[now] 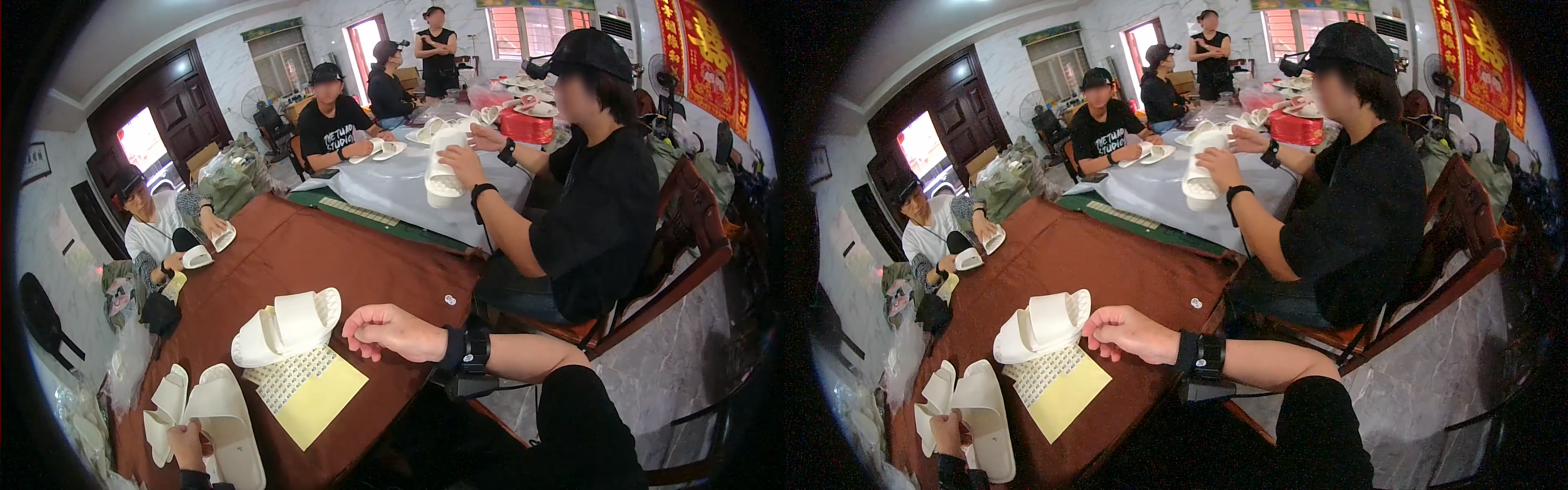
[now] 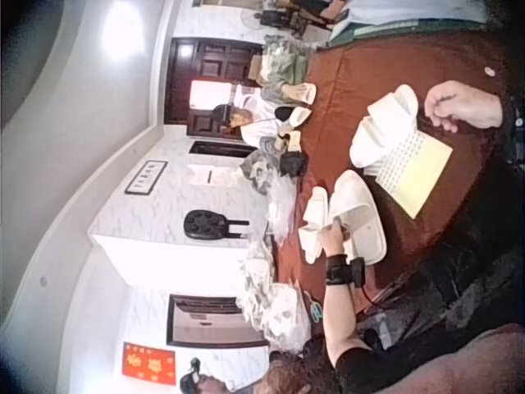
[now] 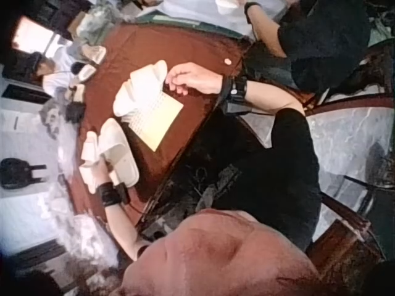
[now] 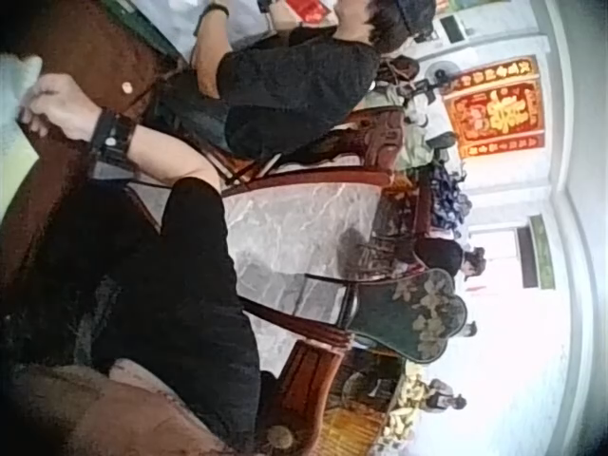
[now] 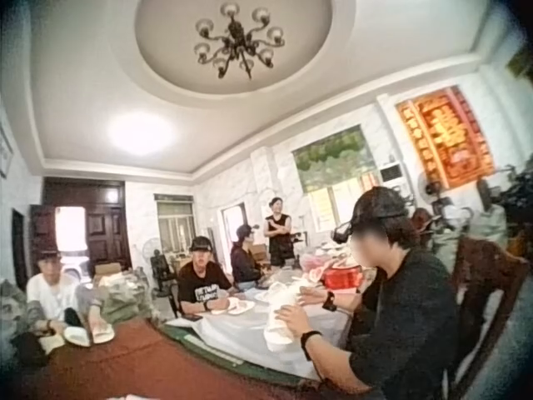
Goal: Applying size/brand stickers to the interior of white foam slippers and organizing them for packaging.
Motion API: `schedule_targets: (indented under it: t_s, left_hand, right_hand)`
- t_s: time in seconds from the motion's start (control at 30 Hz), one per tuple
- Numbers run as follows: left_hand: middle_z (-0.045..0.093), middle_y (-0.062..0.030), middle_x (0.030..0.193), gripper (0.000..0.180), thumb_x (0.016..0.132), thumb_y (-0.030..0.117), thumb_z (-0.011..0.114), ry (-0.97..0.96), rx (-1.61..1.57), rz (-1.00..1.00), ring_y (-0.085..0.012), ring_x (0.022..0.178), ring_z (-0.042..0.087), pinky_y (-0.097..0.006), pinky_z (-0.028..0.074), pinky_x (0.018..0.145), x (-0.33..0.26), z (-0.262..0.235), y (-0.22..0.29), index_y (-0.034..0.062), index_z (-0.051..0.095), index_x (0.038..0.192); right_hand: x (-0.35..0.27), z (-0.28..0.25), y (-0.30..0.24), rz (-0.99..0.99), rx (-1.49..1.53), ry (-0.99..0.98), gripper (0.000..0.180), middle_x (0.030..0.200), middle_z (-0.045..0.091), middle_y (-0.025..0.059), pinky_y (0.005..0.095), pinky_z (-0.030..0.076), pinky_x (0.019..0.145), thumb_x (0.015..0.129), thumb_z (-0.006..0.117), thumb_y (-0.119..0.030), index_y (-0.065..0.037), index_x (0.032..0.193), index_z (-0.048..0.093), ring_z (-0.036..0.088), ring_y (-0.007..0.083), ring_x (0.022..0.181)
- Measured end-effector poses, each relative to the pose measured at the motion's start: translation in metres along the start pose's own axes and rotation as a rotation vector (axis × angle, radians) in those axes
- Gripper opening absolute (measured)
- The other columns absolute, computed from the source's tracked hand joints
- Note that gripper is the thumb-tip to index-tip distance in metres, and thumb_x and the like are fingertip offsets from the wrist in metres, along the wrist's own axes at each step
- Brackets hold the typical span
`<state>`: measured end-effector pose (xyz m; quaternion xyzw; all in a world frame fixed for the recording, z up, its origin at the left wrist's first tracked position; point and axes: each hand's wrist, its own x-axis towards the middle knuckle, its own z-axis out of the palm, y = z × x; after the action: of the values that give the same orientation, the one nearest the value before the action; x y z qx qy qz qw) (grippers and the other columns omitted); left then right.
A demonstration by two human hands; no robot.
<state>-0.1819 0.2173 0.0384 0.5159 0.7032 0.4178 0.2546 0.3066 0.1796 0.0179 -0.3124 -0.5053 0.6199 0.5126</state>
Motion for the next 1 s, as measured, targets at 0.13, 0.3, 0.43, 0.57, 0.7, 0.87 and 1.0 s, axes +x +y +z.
schedule_targets:
  t_s: [0.13, 0.3, 0.43, 0.57, 0.7, 0.87, 1.0]
  left_hand:
    - [0.054, -0.0106, 0.050, 0.037, 0.088, 0.015, 0.062, -0.016, 0.022, 0.019, -0.0203, 0.032, 0.051, -0.033, 0.038, 0.028, 0.007, 0.000, -0.008, -0.0013, 0.052, 0.057]
    - [0.057, -0.0116, 0.058, 0.030, 0.091, 0.017, 0.060, -0.041, -0.036, -0.086, -0.0212, 0.034, 0.054, -0.033, 0.040, 0.028, 0.011, 0.009, -0.024, -0.0028, 0.056, 0.068]
    - [0.058, -0.0108, 0.061, 0.026, 0.093, 0.017, 0.058, -0.074, -0.047, -0.135, -0.0199, 0.036, 0.055, -0.032, 0.041, 0.030, 0.008, 0.008, -0.033, -0.0024, 0.057, 0.076]
    - [0.056, -0.0090, 0.058, 0.021, 0.091, 0.014, 0.060, -0.147, -0.020, -0.012, -0.0202, 0.041, 0.054, -0.032, 0.045, 0.040, 0.017, -0.012, -0.062, -0.0037, 0.059, 0.080]
    - [0.061, -0.0095, 0.072, 0.017, 0.086, 0.011, 0.064, 0.144, 0.399, 0.425, -0.0223, 0.062, 0.057, -0.034, 0.046, 0.060, 0.009, -0.025, -0.109, -0.0052, 0.060, 0.083]
    - [0.068, -0.0242, 0.094, 0.029, 0.089, 0.012, 0.064, -0.029, 0.624, 0.516, -0.0320, 0.080, 0.066, -0.040, 0.054, 0.076, -0.041, -0.037, -0.098, -0.0066, 0.069, 0.110]
    - [0.067, -0.0285, 0.098, 0.027, 0.087, 0.014, 0.065, 0.068, 0.661, 0.575, -0.0413, 0.094, 0.064, -0.045, 0.052, 0.083, -0.079, -0.026, -0.065, -0.0058, 0.071, 0.104]
  right_hand:
    - [-0.001, -0.001, -0.001, 0.001, 0.015, -0.006, 0.015, 0.090, 0.064, 0.0037, 0.0226, 0.049, 0.059, 0.099, 0.050, -0.007, -0.002, 0.107, 0.062, 0.058, 0.0093, 0.072]
    - [-0.004, -0.002, -0.002, 0.002, 0.016, -0.008, 0.015, 0.090, 0.063, 0.0037, 0.0226, 0.048, 0.059, 0.100, 0.050, -0.008, -0.002, 0.107, 0.062, 0.058, 0.0090, 0.072]
    - [-0.006, -0.003, -0.002, 0.004, 0.016, -0.009, 0.014, 0.089, 0.064, 0.0035, 0.0225, 0.048, 0.058, 0.099, 0.051, -0.008, -0.003, 0.106, 0.062, 0.058, 0.0087, 0.072]
    - [-0.008, -0.004, -0.003, 0.007, 0.011, 0.004, 0.014, 0.088, 0.064, 0.0033, 0.0225, 0.048, 0.058, 0.100, 0.051, -0.008, -0.003, 0.106, 0.062, 0.058, 0.0087, 0.071]
    - [-0.010, -0.007, -0.005, 0.009, 0.007, 0.007, 0.014, 0.089, 0.064, 0.0035, 0.0229, 0.048, 0.059, 0.100, 0.051, -0.008, -0.003, 0.106, 0.062, 0.058, 0.0091, 0.072]
    - [-0.007, -0.003, -0.006, 0.013, 0.012, 0.005, 0.014, 0.089, 0.063, 0.0039, 0.0230, 0.048, 0.060, 0.100, 0.051, -0.008, -0.003, 0.107, 0.061, 0.058, 0.0095, 0.072]
    - [-0.002, 0.006, -0.002, 0.010, 0.039, -0.026, 0.014, 0.088, 0.063, 0.0038, 0.0230, 0.048, 0.059, 0.100, 0.051, -0.008, -0.002, 0.107, 0.061, 0.058, 0.0095, 0.072]
